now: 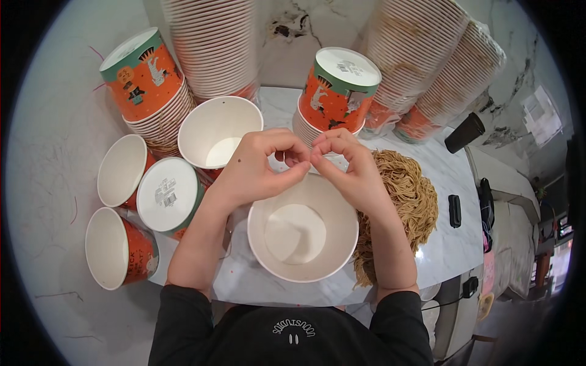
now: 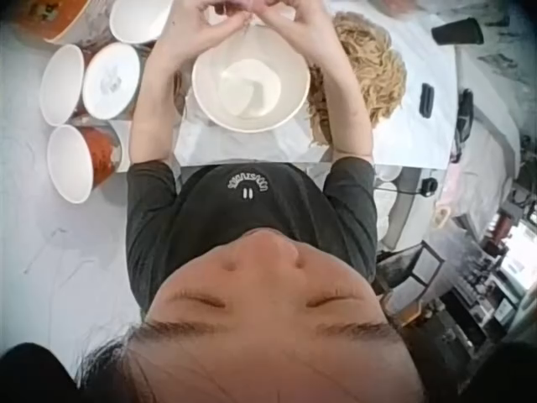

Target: Tying elastic strings around individual decorative paper cups.

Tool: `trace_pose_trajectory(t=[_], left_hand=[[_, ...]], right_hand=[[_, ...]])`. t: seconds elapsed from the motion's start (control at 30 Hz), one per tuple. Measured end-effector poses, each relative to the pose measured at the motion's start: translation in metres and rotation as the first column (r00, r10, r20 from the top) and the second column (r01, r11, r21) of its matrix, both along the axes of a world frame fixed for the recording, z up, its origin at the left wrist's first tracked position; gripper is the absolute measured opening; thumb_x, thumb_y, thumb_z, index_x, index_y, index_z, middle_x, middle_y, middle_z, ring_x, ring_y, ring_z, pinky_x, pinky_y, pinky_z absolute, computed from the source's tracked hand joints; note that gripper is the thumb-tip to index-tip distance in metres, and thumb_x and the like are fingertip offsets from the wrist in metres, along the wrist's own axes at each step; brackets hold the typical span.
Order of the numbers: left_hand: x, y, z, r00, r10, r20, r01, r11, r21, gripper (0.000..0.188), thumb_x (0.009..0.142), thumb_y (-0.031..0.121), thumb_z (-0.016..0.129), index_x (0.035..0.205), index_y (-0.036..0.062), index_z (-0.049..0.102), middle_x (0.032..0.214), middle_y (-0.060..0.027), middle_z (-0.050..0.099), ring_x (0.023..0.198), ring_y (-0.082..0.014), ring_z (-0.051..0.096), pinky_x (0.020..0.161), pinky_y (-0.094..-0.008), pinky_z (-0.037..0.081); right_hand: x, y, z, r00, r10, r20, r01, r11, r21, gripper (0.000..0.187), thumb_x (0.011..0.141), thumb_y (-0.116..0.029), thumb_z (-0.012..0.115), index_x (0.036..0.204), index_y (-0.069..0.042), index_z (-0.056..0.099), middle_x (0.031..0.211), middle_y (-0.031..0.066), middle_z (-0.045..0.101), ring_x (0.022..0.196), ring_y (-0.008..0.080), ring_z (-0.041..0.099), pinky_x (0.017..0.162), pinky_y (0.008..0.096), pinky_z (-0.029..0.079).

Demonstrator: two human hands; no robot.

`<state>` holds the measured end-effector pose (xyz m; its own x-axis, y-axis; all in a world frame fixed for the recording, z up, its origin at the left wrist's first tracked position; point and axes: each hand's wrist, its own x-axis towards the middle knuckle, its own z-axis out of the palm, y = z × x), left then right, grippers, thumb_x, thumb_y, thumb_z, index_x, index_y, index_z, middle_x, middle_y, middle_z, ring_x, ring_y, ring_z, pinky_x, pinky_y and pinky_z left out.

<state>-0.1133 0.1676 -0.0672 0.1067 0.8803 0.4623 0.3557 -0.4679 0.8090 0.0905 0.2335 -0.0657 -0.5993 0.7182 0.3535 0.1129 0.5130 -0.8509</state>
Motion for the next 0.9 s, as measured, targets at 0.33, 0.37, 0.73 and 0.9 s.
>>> trace_pose_trajectory(t=[0.33, 0.37, 0.73, 0.9], left_hand=[[-0.003, -0.001, 0.007, 0.88, 0.007, 0.475, 0.223, 0.877, -0.426, 0.013, 0.093, 0.014, 0.065, 0.085, 0.0041, 0.069, 0.077, 0.0027, 0.064, 0.07, -0.0051, 0.059, 0.069, -0.0223, 0.048], [-0.004, -0.001, 0.007, 0.879, 0.007, 0.476, 0.222, 0.878, -0.424, 0.013, 0.093, 0.014, 0.065, 0.085, 0.0041, 0.069, 0.077, 0.0027, 0.064, 0.07, -0.0051, 0.059, 0.069, -0.0223, 0.048], [-0.012, -0.006, 0.012, 0.892, 0.011, 0.452, 0.214, 0.87, -0.443, 0.008, 0.087, 0.004, 0.07, 0.094, 0.0, 0.071, 0.09, -0.0028, 0.073, 0.08, -0.0098, 0.068, 0.075, -0.0238, 0.053], [-0.009, -0.003, 0.005, 0.993, 0.108, -0.041, -0.113, 0.983, -0.144, 0.009, 0.084, -0.003, 0.067, 0.093, -0.0007, 0.068, 0.091, -0.0034, 0.072, 0.088, -0.0117, 0.069, 0.073, -0.0263, 0.053]], right_hand=[[-0.004, -0.012, 0.005, 0.996, -0.024, -0.081, 0.035, 0.991, 0.126, 0.013, 0.083, -0.008, 0.079, 0.089, 0.0, 0.071, 0.111, 0.0076, 0.061, 0.107, 0.0212, 0.061, 0.094, 0.0328, 0.047], [-0.005, -0.015, 0.006, 0.995, -0.05, -0.089, 0.063, 0.986, 0.154, 0.013, 0.082, -0.007, 0.079, 0.088, 0.0, 0.07, 0.111, 0.0079, 0.061, 0.107, 0.0216, 0.061, 0.092, 0.0331, 0.048], [-0.011, -0.028, 0.006, 0.98, -0.164, -0.113, 0.195, 0.911, 0.365, 0.012, 0.082, -0.003, 0.077, 0.09, 0.0, 0.068, 0.11, 0.0112, 0.061, 0.1, 0.0241, 0.065, 0.085, 0.0332, 0.052], [-0.012, -0.013, -0.003, 0.982, -0.164, -0.093, 0.185, 0.931, 0.314, 0.011, 0.085, -0.004, 0.076, 0.091, 0.001, 0.069, 0.11, 0.0115, 0.062, 0.097, 0.0212, 0.066, 0.082, 0.0321, 0.053]])
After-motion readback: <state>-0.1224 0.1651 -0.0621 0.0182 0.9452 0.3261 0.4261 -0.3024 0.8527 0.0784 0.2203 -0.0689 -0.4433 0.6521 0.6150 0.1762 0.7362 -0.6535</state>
